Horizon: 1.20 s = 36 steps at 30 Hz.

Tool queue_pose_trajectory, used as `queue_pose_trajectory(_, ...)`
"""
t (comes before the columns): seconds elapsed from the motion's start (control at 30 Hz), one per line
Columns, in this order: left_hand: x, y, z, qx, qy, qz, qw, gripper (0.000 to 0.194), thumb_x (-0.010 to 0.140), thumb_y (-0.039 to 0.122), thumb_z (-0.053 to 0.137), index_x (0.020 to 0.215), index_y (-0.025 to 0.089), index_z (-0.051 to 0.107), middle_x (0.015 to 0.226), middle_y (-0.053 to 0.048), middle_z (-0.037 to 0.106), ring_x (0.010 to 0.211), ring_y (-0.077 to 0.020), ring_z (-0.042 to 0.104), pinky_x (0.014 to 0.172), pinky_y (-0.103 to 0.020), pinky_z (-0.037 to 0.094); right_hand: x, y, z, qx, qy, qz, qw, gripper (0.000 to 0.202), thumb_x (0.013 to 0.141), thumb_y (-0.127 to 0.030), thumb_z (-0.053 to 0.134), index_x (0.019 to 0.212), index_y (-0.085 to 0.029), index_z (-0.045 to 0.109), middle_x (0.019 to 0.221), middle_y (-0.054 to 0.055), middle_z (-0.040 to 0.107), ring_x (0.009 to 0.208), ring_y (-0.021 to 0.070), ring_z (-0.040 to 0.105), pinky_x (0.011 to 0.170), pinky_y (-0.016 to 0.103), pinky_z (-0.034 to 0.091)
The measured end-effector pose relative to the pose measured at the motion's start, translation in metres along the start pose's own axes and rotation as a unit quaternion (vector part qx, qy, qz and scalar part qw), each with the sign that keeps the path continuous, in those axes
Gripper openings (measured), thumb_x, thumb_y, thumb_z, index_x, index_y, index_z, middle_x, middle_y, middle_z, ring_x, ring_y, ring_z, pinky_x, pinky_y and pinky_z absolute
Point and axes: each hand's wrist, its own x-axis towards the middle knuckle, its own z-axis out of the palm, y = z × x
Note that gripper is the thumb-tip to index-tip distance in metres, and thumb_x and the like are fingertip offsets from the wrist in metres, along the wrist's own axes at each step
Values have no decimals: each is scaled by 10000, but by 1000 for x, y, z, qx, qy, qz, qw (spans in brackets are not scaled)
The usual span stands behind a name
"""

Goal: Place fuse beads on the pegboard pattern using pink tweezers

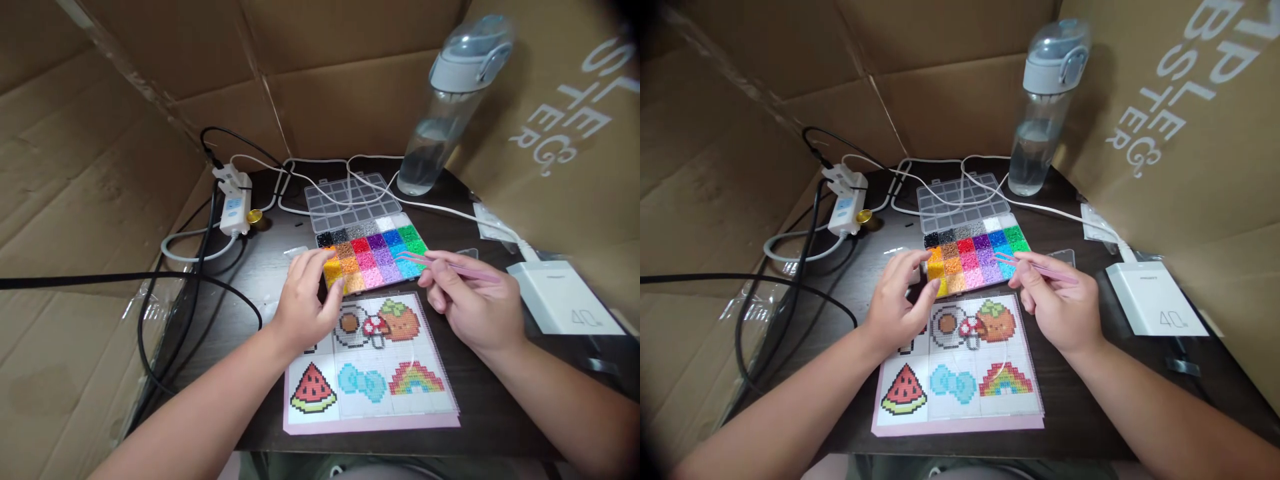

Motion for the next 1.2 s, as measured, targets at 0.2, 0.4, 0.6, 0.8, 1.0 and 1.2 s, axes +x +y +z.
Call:
queue_pose_trajectory(0.2,-2,-2,7,42,-81,-45,995,702,899,425,643,1461,148,328,1450,-215,502,1363,-345,479,1110,-523,429,-1,-1,-1,-4,-6,-5,1000,146,878,-318,737,986,-236,790,697,12,696,402,69,503,378,228,372)
queue_pose_trajectory(0.4,0,3,10,80,-138,-93,983,774,911,505,614,1507,191,232,1506,-195,484,1403,-355,446,1189,-646,229,-2,0,4,-25,-5,-16,1000,156,875,-337,735,972,-224,780,677,3,692,394,70,493,374,234,376)
queue_pose_trajectory(0.6,1,9,13,101,-157,-112,976,841,897,567,604,1511,119,244,1541,-237,426,1448,-365,378,1202,-614,209,-3,1,7,-32,-3,-18,999,217,842,-379,760,963,-200,778,669,8,690,386,70,489,365,234,366)
queue_pose_trajectory(0.8,4,9,14,119,-140,-118,976,816,922,587,549,1498,69,293,1481,-246,494,1387,-380,451,1188,-618,231,-5,3,5,-26,-21,-15,999,207,843,-355,761,976,-197,777,676,9,688,391,63,485,373,228,359)
queue_pose_trajectory(1.0,2,7,16,130,-133,-107,977,732,944,466,553,1511,84,294,1511,-232,469,1410,-353,429,1197,-592,235,-6,6,3,-23,-34,-28,999,201,845,-344,753,975,-192,767,684,14,697,393,66,487,369,227,360)
queue_pose_trajectory(1.2,0,5,13,118,-135,-101,979,722,945,446,550,1516,98,277,1505,-230,476,1421,-347,422,1196,-593,237,-7,8,2,-29,-22,-31,999,209,839,-350,756,970,-187,758,666,7,685,389,69,479,367,229,361)
